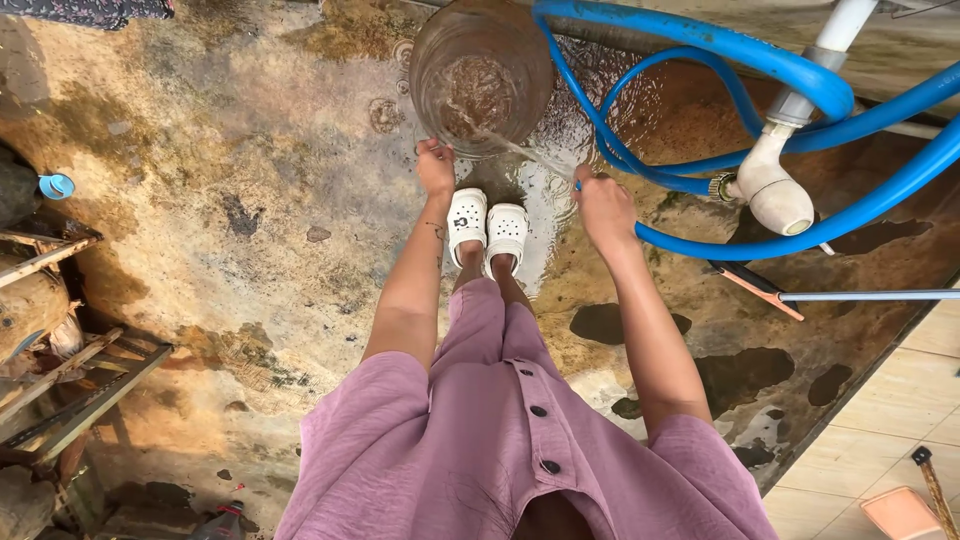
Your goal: Washing a large plastic water bottle and rinsing hands using a water hose.
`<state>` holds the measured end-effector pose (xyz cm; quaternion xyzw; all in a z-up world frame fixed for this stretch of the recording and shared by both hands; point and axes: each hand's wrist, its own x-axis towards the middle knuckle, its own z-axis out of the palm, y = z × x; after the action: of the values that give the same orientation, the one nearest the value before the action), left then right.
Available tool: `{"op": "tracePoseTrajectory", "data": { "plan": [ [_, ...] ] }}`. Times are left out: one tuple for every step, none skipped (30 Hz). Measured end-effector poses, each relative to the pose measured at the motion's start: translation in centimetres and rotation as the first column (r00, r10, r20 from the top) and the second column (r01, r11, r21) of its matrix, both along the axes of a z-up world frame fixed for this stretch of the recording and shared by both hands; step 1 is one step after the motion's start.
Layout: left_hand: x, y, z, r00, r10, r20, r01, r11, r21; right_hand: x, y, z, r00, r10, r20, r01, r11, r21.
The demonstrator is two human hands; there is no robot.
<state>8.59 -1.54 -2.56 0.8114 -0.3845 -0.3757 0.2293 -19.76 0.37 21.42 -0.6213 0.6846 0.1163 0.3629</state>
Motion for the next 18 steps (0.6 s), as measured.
{"op": "tracePoseTrajectory", "data": {
  "plan": [
    [-0.3,-0.4,0.2,1.000,0.001,-0.004,-0.001,1.000,-0.002,0.0,-0.2,0.1,1.000,0.001,-0.004,-0.001,1.000,-0.002],
    [-0.7,-0.7,0.3,0.997,0.072,-0.041,-0.067,0.993,0.100,0.1,-0.3,0.1,1.000,-0.011,0.004,0.011,0.999,-0.042],
    [-0.9,-0.4,0.5,0.987,0.145,-0.068,-0.127,0.969,0.211,0.2,-0.1,0.1,1.000,-0.023,0.013,0.024,0.997,-0.072],
    [-1.0,-0.4,0.0,0.987,0.146,-0.069,-0.128,0.967,0.218,0.2,-0.2,0.3,1.000,-0.022,0.012,0.023,0.998,-0.065],
    [-0.9,-0.2,-0.5,0.991,0.130,-0.027,-0.122,0.974,0.193,0.4,-0.3,0.5,0.999,-0.052,0.013,0.053,0.995,-0.086],
    [-0.7,0.0,-0.9,0.993,0.114,0.014,-0.115,0.979,0.168,0.5,-0.4,0.8,0.997,-0.081,0.014,0.082,0.991,-0.108],
    [-0.7,0.1,-0.9,0.993,0.115,0.017,-0.117,0.979,0.169,0.5,-0.2,0.3,0.997,-0.080,0.017,0.081,0.991,-0.106],
    [-0.6,0.2,-0.9,0.994,0.103,0.033,-0.107,0.978,0.178,0.5,0.1,-0.1,0.996,-0.087,0.009,0.088,0.991,-0.097],
    [-0.6,-0.4,-0.9,0.995,0.087,0.046,-0.094,0.979,0.179,0.4,-0.1,-0.6,0.995,-0.098,0.001,0.097,0.991,-0.097],
    [-0.4,-0.7,-1.0,0.995,0.086,0.046,-0.093,0.981,0.173,0.5,-0.6,-0.5,0.995,-0.099,0.003,0.099,0.990,-0.103],
    [-0.5,-0.3,-1.1,0.997,0.079,0.028,-0.082,0.980,0.179,0.5,-0.8,-0.3,0.995,-0.095,0.000,0.095,0.992,-0.082],
    [-0.5,0.0,-1.2,0.997,0.072,0.009,-0.072,0.980,0.185,0.5,-0.9,-0.2,0.996,-0.092,-0.004,0.091,0.994,-0.062],
    [-0.5,0.3,-1.2,0.997,0.071,0.009,-0.072,0.979,0.191,0.4,-0.6,-0.2,0.996,-0.092,-0.004,0.092,0.994,-0.056],
    [-0.6,0.7,-1.2,0.999,0.050,0.020,-0.053,0.976,0.213,0.4,-0.3,-0.2,0.995,-0.095,-0.007,0.094,0.994,-0.064],
    [-0.6,0.4,-1.3,0.999,0.031,0.031,-0.037,0.973,0.226,0.3,-0.5,-0.3,0.995,-0.096,-0.008,0.095,0.992,-0.079],
    [-0.8,0.6,-1.2,0.999,0.032,0.032,-0.039,0.974,0.225,0.2,-0.3,-0.6,0.996,-0.094,-0.007,0.094,0.992,-0.081],
    [-1.0,0.6,-1.1,0.999,0.030,0.019,-0.034,0.973,0.229,0.1,-0.2,-0.8,0.996,-0.090,0.011,0.090,0.993,-0.082],
    [-1.2,0.6,-1.0,1.000,0.028,0.005,-0.029,0.972,0.234,0.0,-0.1,-1.2,0.996,-0.084,0.029,0.087,0.993,-0.083]
  ]
}}
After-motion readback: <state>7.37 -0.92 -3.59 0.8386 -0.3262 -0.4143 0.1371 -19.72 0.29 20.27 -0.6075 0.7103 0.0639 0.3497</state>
